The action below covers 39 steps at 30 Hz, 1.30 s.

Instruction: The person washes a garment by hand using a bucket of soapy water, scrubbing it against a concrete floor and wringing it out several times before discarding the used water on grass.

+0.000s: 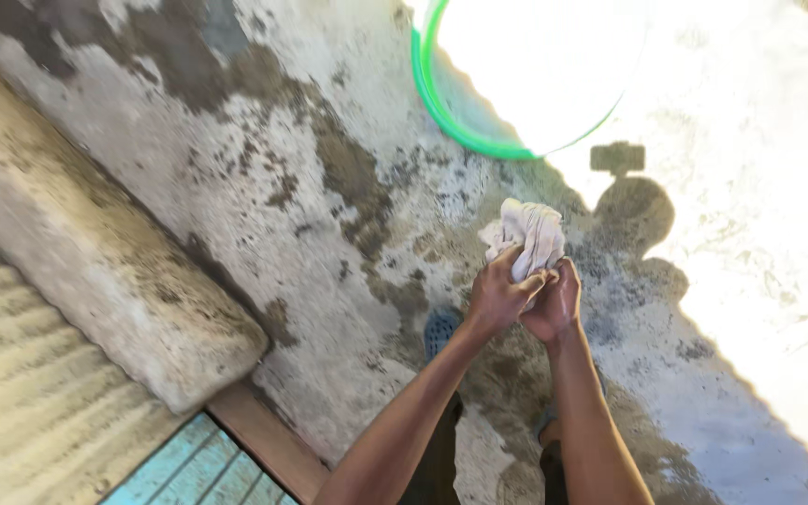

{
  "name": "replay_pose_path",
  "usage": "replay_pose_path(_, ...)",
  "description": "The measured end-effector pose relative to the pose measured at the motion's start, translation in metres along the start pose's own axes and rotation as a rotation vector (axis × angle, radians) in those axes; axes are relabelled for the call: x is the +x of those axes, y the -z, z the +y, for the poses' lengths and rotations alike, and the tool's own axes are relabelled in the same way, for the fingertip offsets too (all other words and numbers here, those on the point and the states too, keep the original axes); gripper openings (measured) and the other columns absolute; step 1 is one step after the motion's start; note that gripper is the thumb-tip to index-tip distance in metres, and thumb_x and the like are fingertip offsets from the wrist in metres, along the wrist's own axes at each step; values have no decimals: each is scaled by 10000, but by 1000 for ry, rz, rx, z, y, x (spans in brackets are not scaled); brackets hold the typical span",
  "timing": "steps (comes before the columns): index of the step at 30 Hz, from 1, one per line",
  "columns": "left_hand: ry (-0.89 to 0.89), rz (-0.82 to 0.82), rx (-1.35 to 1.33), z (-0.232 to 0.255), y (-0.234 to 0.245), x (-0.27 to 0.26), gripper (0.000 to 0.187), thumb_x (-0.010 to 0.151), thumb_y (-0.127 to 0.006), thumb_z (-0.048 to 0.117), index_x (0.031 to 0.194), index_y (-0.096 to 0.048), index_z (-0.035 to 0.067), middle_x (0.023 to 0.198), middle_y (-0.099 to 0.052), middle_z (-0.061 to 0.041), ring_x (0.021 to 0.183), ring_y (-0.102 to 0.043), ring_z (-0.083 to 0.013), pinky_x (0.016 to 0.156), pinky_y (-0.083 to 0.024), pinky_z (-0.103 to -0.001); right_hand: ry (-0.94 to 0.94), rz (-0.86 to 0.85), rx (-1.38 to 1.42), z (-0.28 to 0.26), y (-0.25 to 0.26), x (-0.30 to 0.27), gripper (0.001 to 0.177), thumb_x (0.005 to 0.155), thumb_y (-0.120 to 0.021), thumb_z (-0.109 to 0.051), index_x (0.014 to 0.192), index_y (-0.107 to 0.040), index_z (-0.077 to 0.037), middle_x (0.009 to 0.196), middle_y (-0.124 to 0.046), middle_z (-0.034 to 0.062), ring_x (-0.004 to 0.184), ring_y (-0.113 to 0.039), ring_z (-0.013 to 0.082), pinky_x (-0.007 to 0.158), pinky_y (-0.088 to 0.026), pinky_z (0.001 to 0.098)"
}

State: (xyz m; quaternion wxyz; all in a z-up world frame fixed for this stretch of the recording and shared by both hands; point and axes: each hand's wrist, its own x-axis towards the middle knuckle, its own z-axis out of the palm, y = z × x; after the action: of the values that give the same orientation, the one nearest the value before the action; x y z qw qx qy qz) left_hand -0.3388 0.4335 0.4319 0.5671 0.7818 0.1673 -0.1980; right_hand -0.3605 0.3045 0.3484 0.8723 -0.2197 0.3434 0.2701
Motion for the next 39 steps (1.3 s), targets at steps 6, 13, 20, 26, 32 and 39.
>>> replay_pose_path(6,-48,-213,-226,75,66,104,531,866,-614,224,1324,-540,-33,937,-737,-217,704,-722,-266,590,-591,-386,161,-103,-202,-69,-83,66,471,1040,-377,-330,1403,-492,-55,1330,-598,110,1194,-601,230,1038,-492,419)
replay_pose_path(13,-415,187,467,103,100,251,371,862,-619,173,1207,-662,44,1058,-674,-250,952,-665,-388,877,-533,-438,460,50,-507,-173,-157,137,450,943,-469,-140,1371,-452,0,1255,-646,178,1098,-665,263,979,-550,386)
replay_pose_path(20,-197,6,600,58,103,330,276,858,-630,193,1074,-685,31,1437,-405,-265,1090,-597,-379,950,-481,-444,379,511,-1383,-195,-100,179,445,898,-616,-150,1331,-574,-55,1276,-627,161,1135,-607,255,983,-457,403)
replay_pose_path(26,-231,-277,843,27,81,347,488,894,-648,279,1307,-581,28,1344,-472,-263,1212,-523,-423,1039,-450,-447,-12,599,-1403,-191,-99,159,443,928,-551,-215,1368,-549,-166,1178,-683,101,895,-680,260,808,-551,431)
replay_pose_path(32,-176,-498,994,40,70,375,550,832,-651,247,1354,-528,122,1423,-460,-201,1280,-463,-378,1049,-400,-466,-168,527,-1506,-190,-111,186,404,954,-507,-292,1334,-581,-176,950,-766,133,818,-726,242,831,-558,408)
replay_pose_path(39,-280,-700,1056,28,63,446,714,835,-640,244,1473,-366,77,1422,-463,-161,1360,-411,-357,1102,-346,-446,151,575,-1608,-177,-105,249,436,941,-488,-245,1366,-547,-166,994,-688,235,900,-665,404,839,-512,496)
